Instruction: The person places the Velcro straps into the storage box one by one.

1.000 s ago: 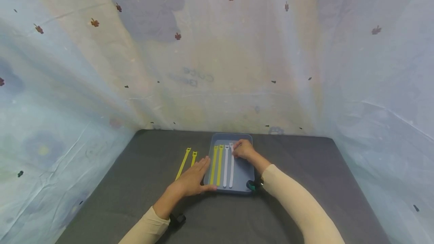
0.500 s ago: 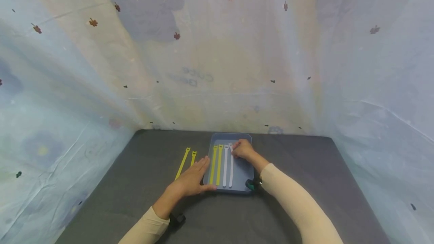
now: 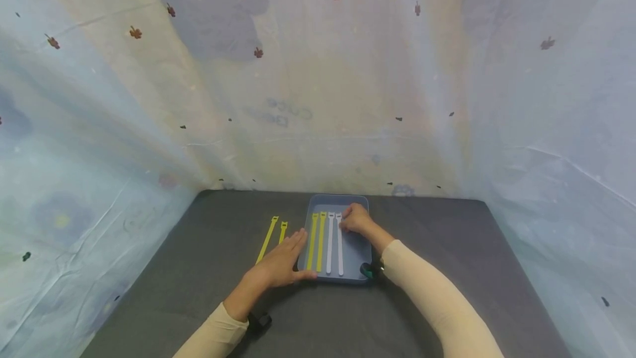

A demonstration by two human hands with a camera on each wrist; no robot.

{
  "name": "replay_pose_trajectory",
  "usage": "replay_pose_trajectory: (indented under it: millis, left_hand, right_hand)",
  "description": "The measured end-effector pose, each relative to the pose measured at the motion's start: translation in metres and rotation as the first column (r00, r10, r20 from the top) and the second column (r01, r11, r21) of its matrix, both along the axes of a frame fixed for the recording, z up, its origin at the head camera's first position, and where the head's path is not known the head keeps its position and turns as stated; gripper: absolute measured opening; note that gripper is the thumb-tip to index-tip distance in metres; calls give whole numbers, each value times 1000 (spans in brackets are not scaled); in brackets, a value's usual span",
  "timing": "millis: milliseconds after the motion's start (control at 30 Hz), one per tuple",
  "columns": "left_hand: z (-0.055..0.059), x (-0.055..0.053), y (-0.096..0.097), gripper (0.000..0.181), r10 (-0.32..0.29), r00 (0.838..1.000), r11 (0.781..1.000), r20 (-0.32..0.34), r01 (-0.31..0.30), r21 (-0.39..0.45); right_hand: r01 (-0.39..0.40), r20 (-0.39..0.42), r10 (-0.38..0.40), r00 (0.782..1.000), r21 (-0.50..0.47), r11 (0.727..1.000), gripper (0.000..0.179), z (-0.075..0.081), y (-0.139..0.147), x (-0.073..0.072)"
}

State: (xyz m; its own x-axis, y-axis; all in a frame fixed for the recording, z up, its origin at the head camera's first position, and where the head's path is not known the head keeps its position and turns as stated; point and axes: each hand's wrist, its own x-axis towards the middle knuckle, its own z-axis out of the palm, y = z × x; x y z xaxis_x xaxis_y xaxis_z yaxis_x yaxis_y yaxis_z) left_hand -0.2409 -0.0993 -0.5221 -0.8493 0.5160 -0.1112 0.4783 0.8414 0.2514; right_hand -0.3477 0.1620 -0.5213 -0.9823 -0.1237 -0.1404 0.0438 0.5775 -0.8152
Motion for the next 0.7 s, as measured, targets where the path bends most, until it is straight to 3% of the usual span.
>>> replay_pose_trajectory:
  millis: [367,700]
  left_hand:
    - [3,1,-1,116,-3,1000,1000,8,3,16]
    - [2,2,-1,117,-3,1000,1000,7,3,21]
  right_hand:
    - [-107,-3,107,994,51,993,32,22,12,15]
    - [-169,-155,187,970,122,978,43,25,28,32]
